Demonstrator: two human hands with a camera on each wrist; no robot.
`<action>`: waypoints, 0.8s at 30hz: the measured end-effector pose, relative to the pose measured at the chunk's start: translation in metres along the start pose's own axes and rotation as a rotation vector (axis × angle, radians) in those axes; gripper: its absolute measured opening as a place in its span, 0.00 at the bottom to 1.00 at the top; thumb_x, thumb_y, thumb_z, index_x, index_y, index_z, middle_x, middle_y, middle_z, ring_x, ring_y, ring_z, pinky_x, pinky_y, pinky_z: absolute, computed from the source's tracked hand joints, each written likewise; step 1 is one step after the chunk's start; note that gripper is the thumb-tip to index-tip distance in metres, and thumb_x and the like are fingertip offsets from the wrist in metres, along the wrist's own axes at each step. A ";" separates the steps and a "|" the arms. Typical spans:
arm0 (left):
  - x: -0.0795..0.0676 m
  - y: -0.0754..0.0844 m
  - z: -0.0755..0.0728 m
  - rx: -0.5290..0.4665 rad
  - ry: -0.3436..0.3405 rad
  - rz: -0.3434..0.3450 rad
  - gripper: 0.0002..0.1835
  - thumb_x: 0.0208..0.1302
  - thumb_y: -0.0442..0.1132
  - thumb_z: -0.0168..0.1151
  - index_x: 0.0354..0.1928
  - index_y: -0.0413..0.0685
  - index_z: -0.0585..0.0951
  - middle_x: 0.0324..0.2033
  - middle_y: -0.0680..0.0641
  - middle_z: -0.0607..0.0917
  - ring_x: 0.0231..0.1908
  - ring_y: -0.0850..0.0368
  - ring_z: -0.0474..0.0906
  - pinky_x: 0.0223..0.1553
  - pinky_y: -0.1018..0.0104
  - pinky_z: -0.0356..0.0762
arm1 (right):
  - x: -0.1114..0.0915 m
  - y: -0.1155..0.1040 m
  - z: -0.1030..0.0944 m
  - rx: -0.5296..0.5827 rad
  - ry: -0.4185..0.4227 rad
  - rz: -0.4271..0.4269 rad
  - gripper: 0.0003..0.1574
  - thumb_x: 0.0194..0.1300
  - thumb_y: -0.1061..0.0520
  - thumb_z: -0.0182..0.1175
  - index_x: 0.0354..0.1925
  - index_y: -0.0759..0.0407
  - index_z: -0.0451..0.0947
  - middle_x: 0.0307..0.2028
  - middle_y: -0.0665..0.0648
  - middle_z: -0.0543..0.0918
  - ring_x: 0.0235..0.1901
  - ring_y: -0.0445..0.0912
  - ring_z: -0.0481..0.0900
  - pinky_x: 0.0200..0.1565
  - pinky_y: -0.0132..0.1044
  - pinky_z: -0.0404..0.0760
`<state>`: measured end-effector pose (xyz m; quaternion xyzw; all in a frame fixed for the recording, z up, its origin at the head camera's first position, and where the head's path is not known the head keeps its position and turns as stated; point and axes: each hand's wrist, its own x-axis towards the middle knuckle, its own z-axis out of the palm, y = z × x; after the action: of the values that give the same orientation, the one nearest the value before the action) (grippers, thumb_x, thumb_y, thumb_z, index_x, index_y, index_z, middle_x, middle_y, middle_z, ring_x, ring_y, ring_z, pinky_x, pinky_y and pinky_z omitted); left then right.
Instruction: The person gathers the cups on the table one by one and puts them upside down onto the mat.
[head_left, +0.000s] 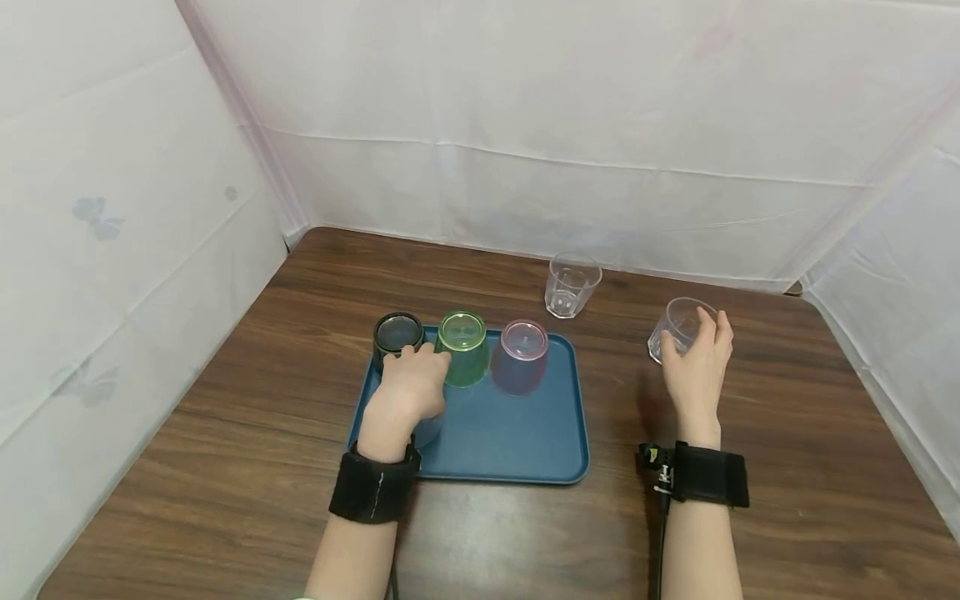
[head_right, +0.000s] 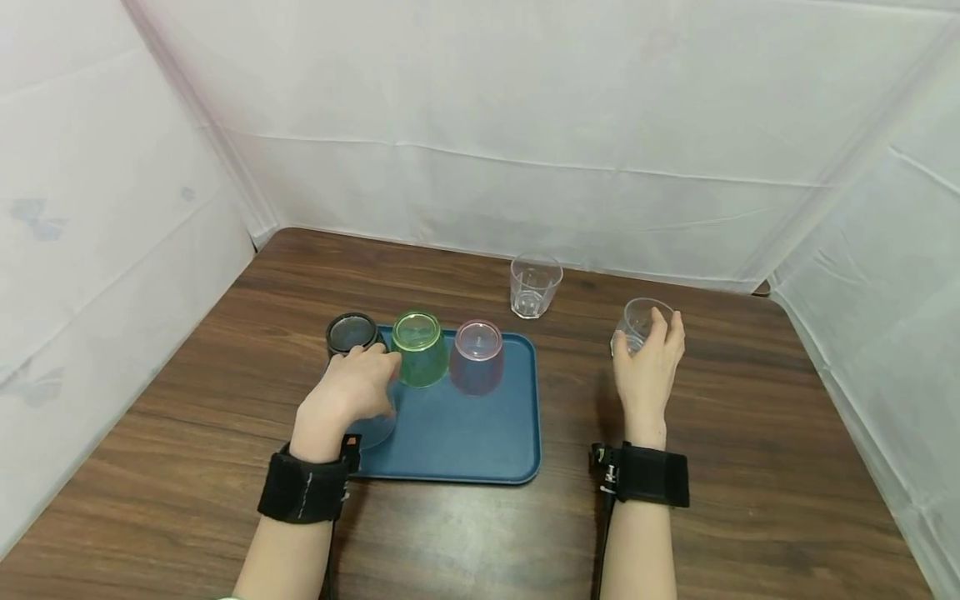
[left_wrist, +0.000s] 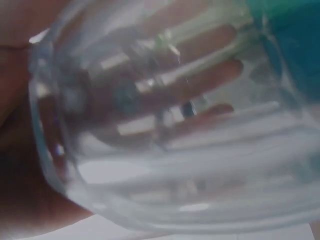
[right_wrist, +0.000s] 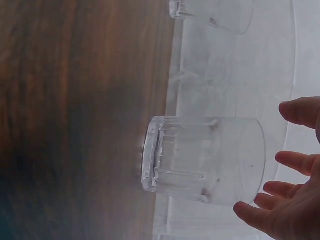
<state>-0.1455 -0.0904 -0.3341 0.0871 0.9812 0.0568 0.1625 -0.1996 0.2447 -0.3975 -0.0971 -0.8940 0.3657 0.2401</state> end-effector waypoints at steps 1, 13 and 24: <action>0.000 0.000 0.000 0.001 0.001 0.002 0.30 0.49 0.35 0.66 0.58 0.44 0.72 0.54 0.37 0.72 0.52 0.36 0.65 0.51 0.38 0.64 | 0.000 0.001 0.000 0.000 -0.001 0.007 0.38 0.61 0.54 0.56 0.65 0.65 0.57 0.68 0.65 0.47 0.66 0.58 0.46 0.61 0.57 0.56; -0.002 -0.002 -0.003 0.013 -0.027 -0.017 0.30 0.49 0.34 0.65 0.58 0.45 0.72 0.53 0.38 0.72 0.52 0.37 0.67 0.53 0.39 0.63 | 0.007 0.025 -0.001 0.073 -0.014 0.106 0.48 0.60 0.47 0.58 0.70 0.59 0.48 0.69 0.65 0.43 0.67 0.57 0.43 0.64 0.52 0.51; -0.002 -0.002 -0.003 0.042 -0.034 -0.022 0.32 0.42 0.36 0.71 0.55 0.46 0.75 0.49 0.40 0.74 0.47 0.39 0.70 0.50 0.44 0.67 | 0.010 0.028 0.002 0.083 0.015 0.086 0.43 0.58 0.50 0.60 0.67 0.58 0.57 0.63 0.66 0.55 0.62 0.58 0.55 0.63 0.50 0.55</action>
<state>-0.1447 -0.0931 -0.3309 0.0806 0.9802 0.0326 0.1778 -0.2098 0.2673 -0.4151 -0.1281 -0.8713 0.4115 0.2349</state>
